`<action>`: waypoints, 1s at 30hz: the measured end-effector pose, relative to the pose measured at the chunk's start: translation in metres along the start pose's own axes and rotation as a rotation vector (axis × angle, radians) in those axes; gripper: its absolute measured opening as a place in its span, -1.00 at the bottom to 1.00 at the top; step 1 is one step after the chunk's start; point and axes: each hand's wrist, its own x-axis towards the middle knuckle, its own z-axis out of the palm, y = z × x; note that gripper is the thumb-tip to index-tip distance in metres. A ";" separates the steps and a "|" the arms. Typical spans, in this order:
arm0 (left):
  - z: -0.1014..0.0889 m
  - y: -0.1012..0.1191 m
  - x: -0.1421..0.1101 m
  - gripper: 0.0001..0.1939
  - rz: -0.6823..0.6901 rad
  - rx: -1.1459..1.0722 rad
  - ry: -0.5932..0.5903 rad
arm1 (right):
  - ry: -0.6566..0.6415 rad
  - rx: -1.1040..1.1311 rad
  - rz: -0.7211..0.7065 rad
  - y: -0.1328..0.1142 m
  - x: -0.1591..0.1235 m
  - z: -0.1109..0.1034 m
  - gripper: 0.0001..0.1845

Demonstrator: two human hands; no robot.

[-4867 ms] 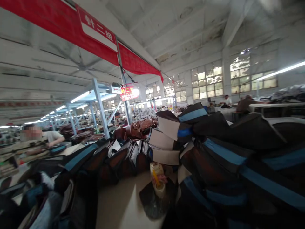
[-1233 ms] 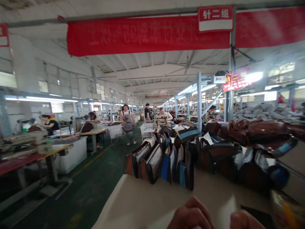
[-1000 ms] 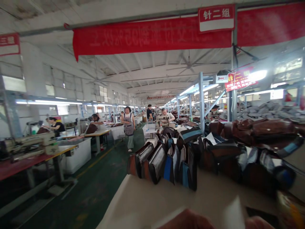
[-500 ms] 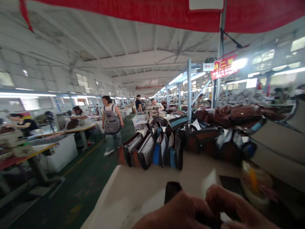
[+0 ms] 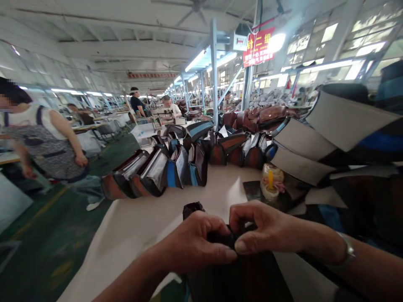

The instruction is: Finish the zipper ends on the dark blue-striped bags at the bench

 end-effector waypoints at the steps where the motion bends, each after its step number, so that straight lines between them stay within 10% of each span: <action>1: 0.000 0.000 0.002 -0.71 -0.005 0.016 -0.008 | 0.013 -0.005 0.017 0.000 0.000 0.001 -0.61; 13: 0.003 0.002 0.002 -0.70 -0.071 0.039 0.036 | 0.001 0.281 0.044 0.013 0.004 0.010 -0.77; 30: 0.005 -0.004 0.004 -0.85 -0.081 -0.044 0.040 | -0.001 0.043 -0.012 0.005 -0.002 0.007 -0.81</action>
